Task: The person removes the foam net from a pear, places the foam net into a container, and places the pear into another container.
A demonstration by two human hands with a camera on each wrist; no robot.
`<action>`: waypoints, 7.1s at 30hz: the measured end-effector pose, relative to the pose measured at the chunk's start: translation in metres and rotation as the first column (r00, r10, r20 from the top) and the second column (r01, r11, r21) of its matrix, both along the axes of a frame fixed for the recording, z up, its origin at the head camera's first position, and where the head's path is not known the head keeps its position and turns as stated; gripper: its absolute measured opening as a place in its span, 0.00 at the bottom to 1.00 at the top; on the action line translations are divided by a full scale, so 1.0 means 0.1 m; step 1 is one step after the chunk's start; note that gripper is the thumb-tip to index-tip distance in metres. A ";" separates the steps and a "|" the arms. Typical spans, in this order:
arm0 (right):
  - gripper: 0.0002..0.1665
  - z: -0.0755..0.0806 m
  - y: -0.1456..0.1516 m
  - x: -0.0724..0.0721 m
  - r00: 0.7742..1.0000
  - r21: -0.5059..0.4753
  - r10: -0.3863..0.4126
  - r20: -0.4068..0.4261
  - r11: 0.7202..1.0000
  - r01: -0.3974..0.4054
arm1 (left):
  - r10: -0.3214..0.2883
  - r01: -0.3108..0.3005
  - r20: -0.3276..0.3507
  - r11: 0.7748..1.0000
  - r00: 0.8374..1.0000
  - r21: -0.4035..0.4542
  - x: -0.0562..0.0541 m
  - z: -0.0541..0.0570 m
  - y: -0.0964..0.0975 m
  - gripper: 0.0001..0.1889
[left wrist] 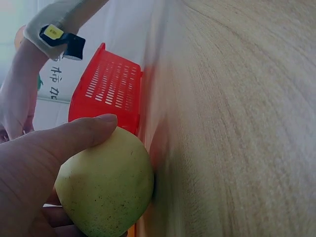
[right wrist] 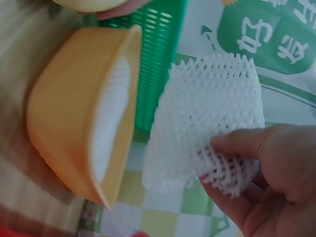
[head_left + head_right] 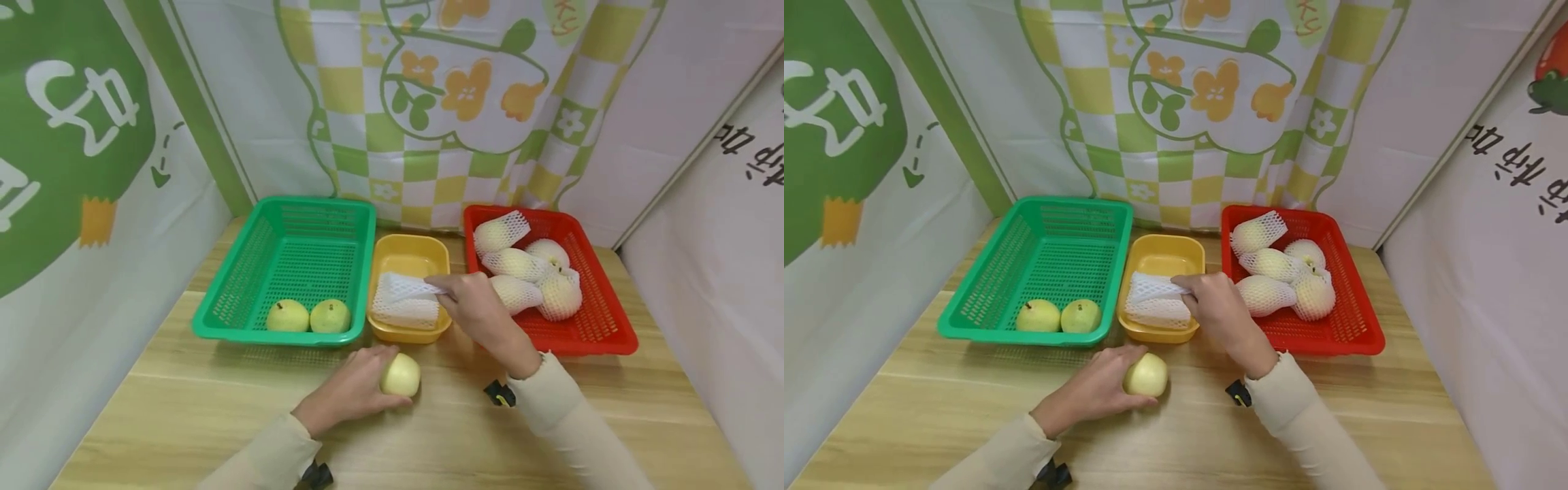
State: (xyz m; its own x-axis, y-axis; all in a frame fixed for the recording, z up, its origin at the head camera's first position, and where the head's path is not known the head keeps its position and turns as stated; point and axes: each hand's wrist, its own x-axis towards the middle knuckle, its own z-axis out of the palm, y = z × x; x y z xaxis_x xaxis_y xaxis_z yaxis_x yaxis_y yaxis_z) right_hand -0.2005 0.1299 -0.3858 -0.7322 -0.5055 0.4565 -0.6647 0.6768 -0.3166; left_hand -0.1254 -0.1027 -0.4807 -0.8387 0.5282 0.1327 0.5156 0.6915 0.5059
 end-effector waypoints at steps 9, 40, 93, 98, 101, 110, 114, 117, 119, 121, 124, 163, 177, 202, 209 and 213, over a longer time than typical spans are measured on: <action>0.16 -0.42 -0.23 -0.13 0.979 0.032 -0.153 -0.131 0.987 0.159 | -0.002 0.002 -0.025 1.000 1.000 -0.016 0.00 0.00 0.01 0.36; 0.52 -0.51 -0.29 -0.20 0.770 0.446 -0.140 0.622 0.872 -0.201 | -0.008 0.007 -0.033 1.000 0.999 -0.030 -0.01 0.00 -0.01 0.37; 0.60 -0.55 0.65 0.05 0.978 0.345 -0.104 0.182 0.938 0.035 | -0.023 0.025 0.056 0.999 0.998 -0.047 0.13 0.28 -0.03 0.41; 0.60 -0.56 0.65 0.05 0.977 0.353 -0.108 0.182 0.935 0.037 | -0.030 0.028 -0.034 0.998 0.999 -0.059 0.18 0.58 -0.15 0.39; 0.60 -0.56 0.65 0.05 0.977 0.356 -0.108 0.183 0.934 0.036 | -0.009 0.003 -0.086 0.997 0.996 -0.073 0.20 0.77 -0.29 0.40; 0.60 -0.56 0.65 0.04 0.977 0.348 -0.105 0.184 0.937 0.035 | 0.100 -0.133 -0.260 0.985 0.960 -0.114 0.09 1.21 -0.79 0.39; 0.60 -0.56 0.65 0.05 0.978 0.346 -0.103 0.184 0.938 0.034 | 0.164 -0.203 -0.239 0.968 0.957 -0.147 -0.03 1.32 -1.06 0.39; 0.60 -0.57 0.65 0.05 0.978 0.340 -0.100 0.183 0.940 0.032 | 0.191 -0.218 -0.190 0.967 0.963 -0.135 -0.17 1.36 -1.29 0.38; 0.60 -0.57 0.65 0.04 0.978 0.337 -0.099 0.182 0.941 0.032 | 0.198 -0.219 -0.156 0.967 0.968 -0.133 -0.29 1.36 -1.45 0.38; 0.60 -0.57 0.65 0.04 0.978 0.333 -0.099 0.186 0.943 0.032 | 0.197 -0.216 -0.137 0.965 0.971 -0.148 -0.40 1.35 -1.61 0.38; 0.60 -0.59 0.65 0.04 0.978 0.333 -0.101 0.184 0.942 0.034 | 0.187 -0.211 -0.131 0.957 0.974 -0.201 -0.54 1.32 -1.81 0.39; 0.60 -0.58 0.66 0.05 0.978 0.341 -0.111 0.174 0.939 0.045 | 0.170 -0.048 0.177 0.838 0.969 -0.544 -0.83 1.22 -1.89 0.38; 0.60 -0.58 0.65 0.05 0.978 0.343 -0.110 0.175 0.938 0.044 | 0.103 -0.083 0.008 0.844 0.995 -0.530 -0.95 1.05 -1.89 0.35; 0.59 -0.59 0.66 0.06 0.979 0.337 -0.108 0.174 0.941 0.044 | 0.130 -0.058 0.109 0.862 0.985 -0.503 -0.92 1.13 -1.86 0.34; 0.59 -0.57 0.65 0.05 0.979 0.337 -0.106 0.172 0.940 0.042 | 0.040 -0.041 -0.010 0.902 0.999 -0.430 -0.75 1.28 -1.53 0.36; 0.59 -0.57 0.65 0.05 0.979 0.337 -0.111 0.173 0.940 0.047 | -0.026 -0.017 -0.122 0.941 0.992 -0.338 -0.61 1.25 -1.24 0.37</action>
